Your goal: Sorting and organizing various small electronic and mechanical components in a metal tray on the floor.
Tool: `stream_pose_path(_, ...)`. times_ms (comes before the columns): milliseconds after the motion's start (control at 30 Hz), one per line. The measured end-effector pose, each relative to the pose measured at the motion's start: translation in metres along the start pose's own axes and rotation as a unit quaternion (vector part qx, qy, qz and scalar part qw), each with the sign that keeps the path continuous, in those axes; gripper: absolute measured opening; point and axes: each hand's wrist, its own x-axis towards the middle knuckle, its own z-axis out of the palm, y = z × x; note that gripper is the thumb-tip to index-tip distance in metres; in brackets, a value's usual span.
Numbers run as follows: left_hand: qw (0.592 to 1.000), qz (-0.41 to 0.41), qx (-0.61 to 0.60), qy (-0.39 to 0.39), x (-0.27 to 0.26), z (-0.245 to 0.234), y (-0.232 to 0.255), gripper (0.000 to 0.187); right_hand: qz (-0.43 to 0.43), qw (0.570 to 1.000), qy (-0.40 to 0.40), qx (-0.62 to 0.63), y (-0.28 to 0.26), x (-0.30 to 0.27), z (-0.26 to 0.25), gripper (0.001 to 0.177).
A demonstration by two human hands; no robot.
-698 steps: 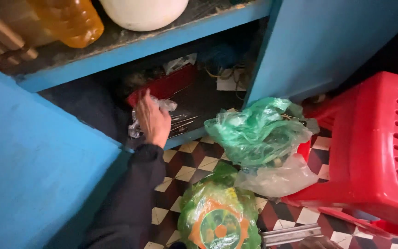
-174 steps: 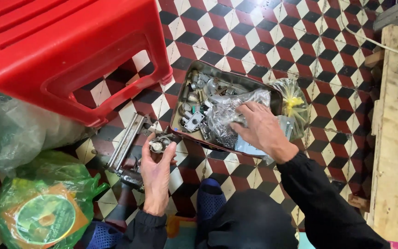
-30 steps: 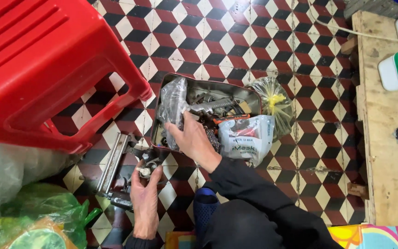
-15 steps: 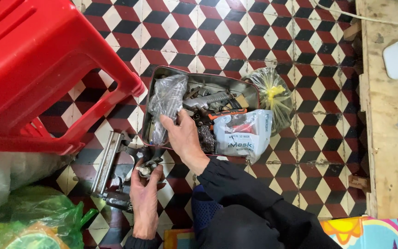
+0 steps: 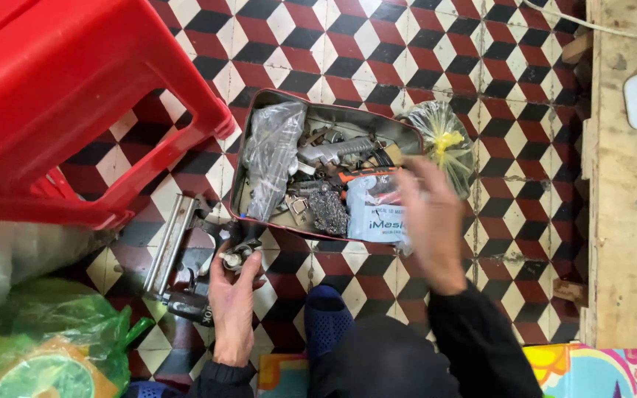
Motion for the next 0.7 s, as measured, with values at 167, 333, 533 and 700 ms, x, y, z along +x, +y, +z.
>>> stream_pose_path(167,1.0,0.006,0.005,0.0,0.007,-0.001,-0.012,0.073,0.101,0.994,0.008,0.038,0.039,-0.014,-0.031,0.08)
stream_pose_path(333,1.0,0.016,-0.001,-0.014,-0.001,0.003,-0.007,0.064,0.086,0.989,0.054,0.11,0.04,-0.033,-0.024,0.036)
stream_pose_path(533,1.0,0.021,-0.004,-0.014,0.003,-0.001,-0.012,0.07,0.082,0.978,0.071,0.176,0.036,-0.039,-0.028,0.016)
stream_pose_path(700,1.0,0.019,-0.002,-0.011,0.004,-0.001,-0.011,0.071,0.088,0.945,0.083,0.304,0.024,-0.043,-0.044,0.014)
